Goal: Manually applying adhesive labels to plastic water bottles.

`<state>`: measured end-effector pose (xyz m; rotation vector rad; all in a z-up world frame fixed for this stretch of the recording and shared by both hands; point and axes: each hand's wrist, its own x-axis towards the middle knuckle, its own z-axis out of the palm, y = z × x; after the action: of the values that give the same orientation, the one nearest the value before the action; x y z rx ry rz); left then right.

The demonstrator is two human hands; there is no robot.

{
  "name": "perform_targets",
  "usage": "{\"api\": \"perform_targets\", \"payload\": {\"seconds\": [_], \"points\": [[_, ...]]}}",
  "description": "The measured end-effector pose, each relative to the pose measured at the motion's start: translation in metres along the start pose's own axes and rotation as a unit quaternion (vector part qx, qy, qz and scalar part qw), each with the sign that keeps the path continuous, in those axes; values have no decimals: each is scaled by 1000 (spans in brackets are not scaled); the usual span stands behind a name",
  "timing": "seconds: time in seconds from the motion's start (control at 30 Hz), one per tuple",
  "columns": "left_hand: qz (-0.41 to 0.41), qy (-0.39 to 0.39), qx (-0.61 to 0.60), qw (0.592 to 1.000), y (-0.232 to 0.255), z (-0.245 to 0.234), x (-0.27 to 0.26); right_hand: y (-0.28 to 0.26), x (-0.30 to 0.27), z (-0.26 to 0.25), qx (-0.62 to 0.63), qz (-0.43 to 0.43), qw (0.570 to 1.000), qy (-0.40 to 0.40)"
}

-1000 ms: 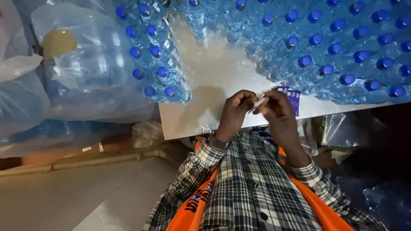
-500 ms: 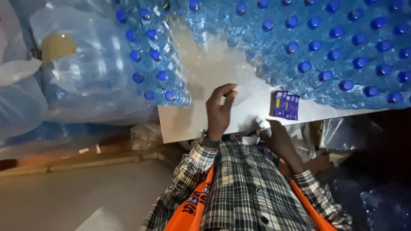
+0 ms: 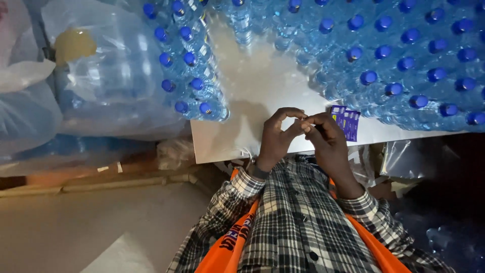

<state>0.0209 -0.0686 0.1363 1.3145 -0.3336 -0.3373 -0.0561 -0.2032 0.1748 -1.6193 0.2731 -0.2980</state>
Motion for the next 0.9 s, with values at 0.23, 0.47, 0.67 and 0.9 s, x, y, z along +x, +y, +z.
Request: {"api": "perform_targets", "payload": {"seconds": [0.23, 0.47, 0.67, 0.9], "points": [[-43, 20, -210, 977, -35, -12, 11, 20, -6, -18, 54, 36, 998, 10], [-44, -199, 418, 885, -107, -62, 7, -21, -14, -66, -38, 169, 960, 220], [-164, -203, 416, 871, -154, -85, 124, -39, -25, -82, -28, 98, 982, 160], [28, 80, 377, 922, -223, -45, 300, -11, -22, -55, -164, 49, 975, 139]]}}
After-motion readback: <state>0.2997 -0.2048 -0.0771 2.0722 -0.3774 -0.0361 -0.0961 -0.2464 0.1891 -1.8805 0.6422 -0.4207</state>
